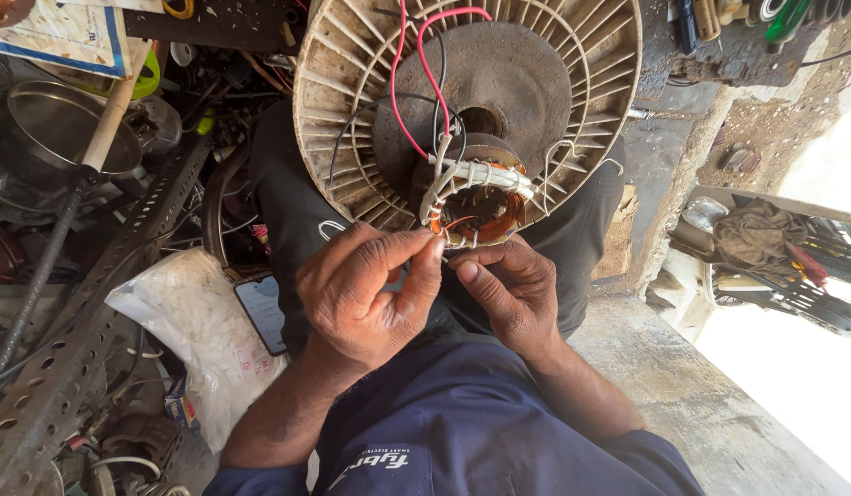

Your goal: The person sits on the floor and repairs an electric motor stator by hand. They repeatedly wrap white binding material around the copper windings, tuck the ends, and adjust the placement to secure the coils.

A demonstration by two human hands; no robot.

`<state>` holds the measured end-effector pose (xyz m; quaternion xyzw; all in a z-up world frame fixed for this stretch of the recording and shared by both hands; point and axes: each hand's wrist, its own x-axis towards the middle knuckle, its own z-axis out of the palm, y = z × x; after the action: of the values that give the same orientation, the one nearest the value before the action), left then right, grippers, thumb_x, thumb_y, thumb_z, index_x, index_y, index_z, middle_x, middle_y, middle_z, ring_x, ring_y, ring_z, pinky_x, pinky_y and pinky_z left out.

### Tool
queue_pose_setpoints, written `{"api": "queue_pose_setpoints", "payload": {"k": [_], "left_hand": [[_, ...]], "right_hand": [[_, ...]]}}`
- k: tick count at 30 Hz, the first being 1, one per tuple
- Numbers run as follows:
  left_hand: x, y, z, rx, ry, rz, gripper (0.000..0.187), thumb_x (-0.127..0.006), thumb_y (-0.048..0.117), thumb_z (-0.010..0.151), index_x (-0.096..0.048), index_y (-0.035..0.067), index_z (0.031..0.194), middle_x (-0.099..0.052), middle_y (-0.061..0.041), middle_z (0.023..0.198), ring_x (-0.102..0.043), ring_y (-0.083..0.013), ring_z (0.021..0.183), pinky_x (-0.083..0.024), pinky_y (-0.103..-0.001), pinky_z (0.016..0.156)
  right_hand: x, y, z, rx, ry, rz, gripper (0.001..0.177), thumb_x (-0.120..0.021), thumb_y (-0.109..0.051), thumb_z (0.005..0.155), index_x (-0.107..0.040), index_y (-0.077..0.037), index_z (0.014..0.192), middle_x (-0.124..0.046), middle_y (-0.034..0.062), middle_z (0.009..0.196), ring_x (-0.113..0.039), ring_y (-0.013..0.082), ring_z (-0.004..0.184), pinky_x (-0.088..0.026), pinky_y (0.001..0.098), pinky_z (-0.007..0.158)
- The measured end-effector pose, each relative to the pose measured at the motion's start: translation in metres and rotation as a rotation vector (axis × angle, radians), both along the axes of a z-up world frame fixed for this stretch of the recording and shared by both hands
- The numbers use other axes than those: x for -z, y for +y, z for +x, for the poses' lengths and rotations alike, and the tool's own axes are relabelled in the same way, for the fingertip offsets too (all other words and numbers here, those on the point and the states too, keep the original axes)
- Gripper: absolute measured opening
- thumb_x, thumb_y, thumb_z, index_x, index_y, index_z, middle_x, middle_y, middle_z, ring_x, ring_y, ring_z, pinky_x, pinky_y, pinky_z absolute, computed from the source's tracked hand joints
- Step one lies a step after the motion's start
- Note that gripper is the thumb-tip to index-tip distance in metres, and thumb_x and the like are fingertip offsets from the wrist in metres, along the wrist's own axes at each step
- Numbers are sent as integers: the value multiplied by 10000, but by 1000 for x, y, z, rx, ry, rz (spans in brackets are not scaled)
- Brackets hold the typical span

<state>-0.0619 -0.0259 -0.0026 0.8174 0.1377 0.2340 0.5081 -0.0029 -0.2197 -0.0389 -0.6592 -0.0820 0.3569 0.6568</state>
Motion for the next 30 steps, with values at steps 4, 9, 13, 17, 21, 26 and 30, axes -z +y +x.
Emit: {"api": "queue_pose_setpoints", "payload": {"k": [4, 9, 13, 17, 21, 26, 30], "left_hand": [[1, 1, 0, -22, -18, -20, 189, -813, 14, 938, -688, 28, 1079, -663, -23, 793, -585, -77, 621, -483, -232, 550], [4, -2, 1, -22, -11, -101, 200, -818, 21, 933, -694, 30, 1088, -649, -22, 782, -585, -83, 622, -478, -233, 546], [6, -3, 0, -17, -15, -115, 198, -816, 20, 930, -691, 24, 1084, -656, -30, 798, -594, -82, 621, -486, -230, 542], [5, -3, 0, -13, -19, -98, 185, -816, 17, 937, -688, 19, 1071, -655, -32, 803, -617, -92, 634, -507, -240, 548], [-2, -4, 1, 3, -31, 55, 165, -802, 31, 954, -675, 15, 1058, -637, -49, 818, -652, -152, 682, -539, -298, 600], [-16, -2, -1, 41, 54, 250, 154, -784, 40, 961, -687, 7, 1076, -599, -56, 820, -642, -201, 691, -522, -346, 610], [-23, -2, 3, 109, 102, 416, 244, -749, 66, 968, -693, -15, 1191, -611, -73, 936, -652, -212, 794, -533, -348, 670]], "right_hand": [[0, -1, -1, -6, -4, 12, 131, -702, -91, 1014, -739, 19, 1072, -705, 110, 1167, -664, 175, 1115, -527, 338, 1022], [1, -1, -3, 12, 26, 7, 142, -698, -96, 1006, -732, 22, 1078, -692, 99, 1173, -650, 162, 1096, -523, 329, 1000], [3, -3, -3, 14, 16, 3, 143, -694, -85, 1014, -728, 34, 1086, -685, 99, 1152, -630, 128, 992, -514, 286, 891], [4, -4, -5, 26, 49, -1, 138, -697, -79, 1015, -728, 36, 1085, -683, 95, 1103, -610, 94, 834, -512, 253, 734], [3, -7, -8, 8, 28, -2, 139, -687, -57, 1022, -718, 42, 1115, -657, 87, 1078, -647, 111, 851, -543, 264, 758], [3, -9, -16, 66, 102, 105, 157, -658, -20, 1045, -652, 43, 1188, -686, 119, 1091, -653, 135, 885, -578, 299, 802], [1, -7, -22, 125, 99, 199, 261, -635, -3, 1069, -517, -9, 1302, -677, 117, 1110, -639, 140, 880, -567, 299, 792]]}}
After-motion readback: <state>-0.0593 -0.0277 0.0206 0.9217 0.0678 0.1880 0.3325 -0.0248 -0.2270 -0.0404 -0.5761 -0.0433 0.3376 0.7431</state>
